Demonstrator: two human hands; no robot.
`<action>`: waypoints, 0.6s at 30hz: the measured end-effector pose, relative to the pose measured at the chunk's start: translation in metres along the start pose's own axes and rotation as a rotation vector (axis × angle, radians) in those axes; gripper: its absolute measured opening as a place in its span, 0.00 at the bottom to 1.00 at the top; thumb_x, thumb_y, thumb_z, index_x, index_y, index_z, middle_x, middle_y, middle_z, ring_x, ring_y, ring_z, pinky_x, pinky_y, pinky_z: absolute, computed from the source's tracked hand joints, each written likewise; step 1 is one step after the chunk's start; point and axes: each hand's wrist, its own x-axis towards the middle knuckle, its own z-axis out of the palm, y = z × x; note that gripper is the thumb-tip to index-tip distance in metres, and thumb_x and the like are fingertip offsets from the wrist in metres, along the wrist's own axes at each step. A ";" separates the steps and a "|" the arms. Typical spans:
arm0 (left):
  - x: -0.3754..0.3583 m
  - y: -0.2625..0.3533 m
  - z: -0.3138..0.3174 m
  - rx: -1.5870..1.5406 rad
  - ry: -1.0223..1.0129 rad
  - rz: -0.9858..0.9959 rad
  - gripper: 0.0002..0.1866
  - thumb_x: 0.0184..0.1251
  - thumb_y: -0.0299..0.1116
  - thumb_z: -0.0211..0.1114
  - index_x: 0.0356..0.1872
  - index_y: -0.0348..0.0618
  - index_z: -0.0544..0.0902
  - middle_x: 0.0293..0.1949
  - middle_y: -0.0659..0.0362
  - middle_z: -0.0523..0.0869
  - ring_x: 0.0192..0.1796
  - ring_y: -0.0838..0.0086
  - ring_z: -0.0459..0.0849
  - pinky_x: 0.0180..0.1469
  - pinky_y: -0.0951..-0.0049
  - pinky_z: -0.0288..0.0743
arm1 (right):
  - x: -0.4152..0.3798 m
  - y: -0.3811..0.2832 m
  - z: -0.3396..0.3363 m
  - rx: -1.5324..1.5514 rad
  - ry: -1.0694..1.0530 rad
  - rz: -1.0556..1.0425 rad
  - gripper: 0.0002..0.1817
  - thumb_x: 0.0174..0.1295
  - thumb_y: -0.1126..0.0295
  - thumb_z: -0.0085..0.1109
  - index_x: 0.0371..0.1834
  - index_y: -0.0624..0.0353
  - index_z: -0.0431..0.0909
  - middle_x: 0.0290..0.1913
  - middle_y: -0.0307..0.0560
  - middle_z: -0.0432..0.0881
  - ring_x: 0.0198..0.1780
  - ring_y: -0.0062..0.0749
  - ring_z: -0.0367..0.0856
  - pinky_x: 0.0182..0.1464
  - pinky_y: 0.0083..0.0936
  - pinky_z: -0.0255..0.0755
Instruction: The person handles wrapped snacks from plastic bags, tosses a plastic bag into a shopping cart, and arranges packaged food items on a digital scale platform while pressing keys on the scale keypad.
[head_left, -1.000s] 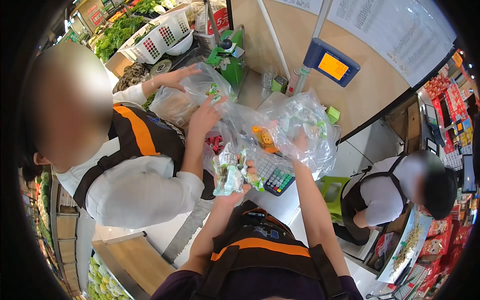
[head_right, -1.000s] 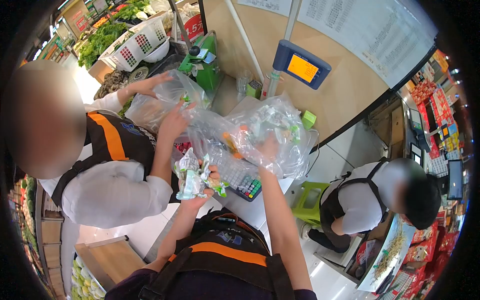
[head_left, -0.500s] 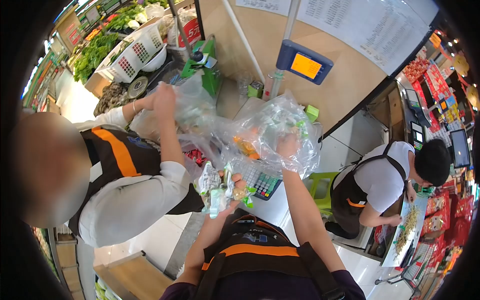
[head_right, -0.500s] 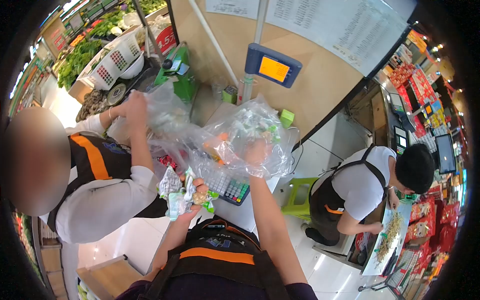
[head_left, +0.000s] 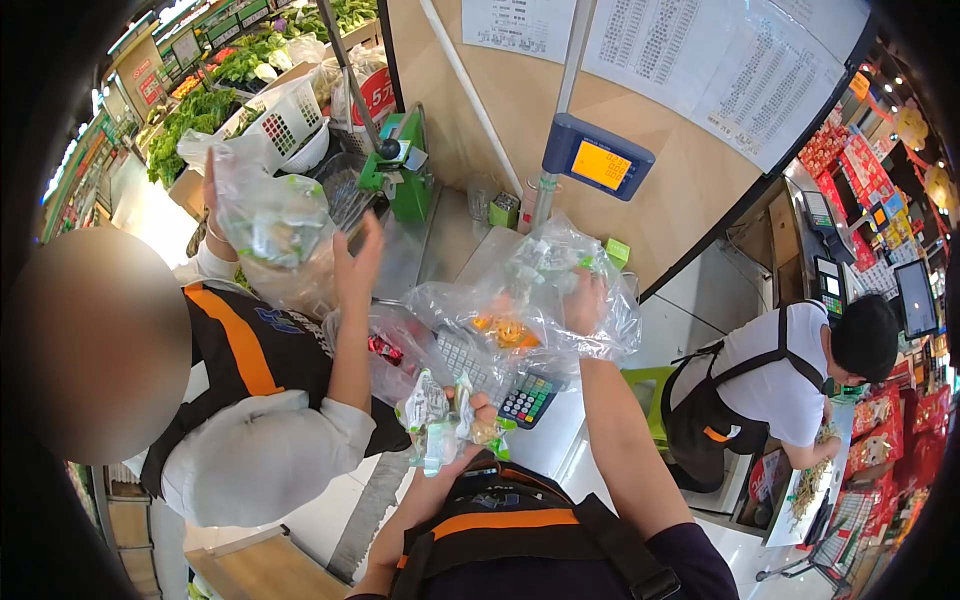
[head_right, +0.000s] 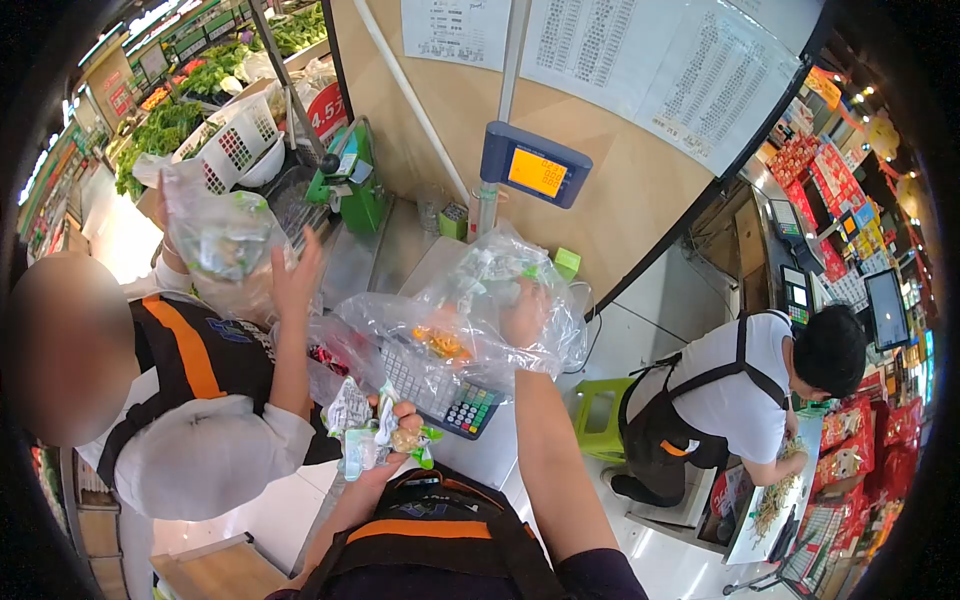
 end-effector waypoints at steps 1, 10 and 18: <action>0.002 -0.001 0.000 -0.001 0.016 0.004 0.17 0.57 0.50 0.63 0.44 0.53 0.83 0.43 0.54 0.70 0.46 0.61 0.68 0.45 0.65 0.70 | 0.006 0.011 0.011 0.006 0.007 -0.033 0.48 0.38 0.53 0.74 0.65 0.60 0.63 0.60 0.61 0.71 0.65 0.56 0.63 0.67 0.43 0.58; 0.014 -0.014 0.040 -0.060 -0.049 -0.038 0.10 0.64 0.44 0.60 0.39 0.55 0.84 0.41 0.55 0.69 0.46 0.61 0.68 0.39 0.69 0.73 | 0.030 0.027 0.015 -0.131 -0.233 -0.108 0.42 0.37 0.56 0.73 0.61 0.53 0.68 0.58 0.62 0.72 0.59 0.58 0.70 0.61 0.46 0.65; 0.011 -0.011 0.030 -0.089 -0.122 -0.009 0.13 0.65 0.46 0.59 0.41 0.51 0.82 0.43 0.53 0.68 0.50 0.59 0.68 0.35 0.64 0.82 | -0.005 -0.030 -0.018 -0.003 -0.323 -0.147 0.29 0.48 0.67 0.65 0.56 0.55 0.68 0.46 0.62 0.78 0.43 0.61 0.79 0.40 0.50 0.73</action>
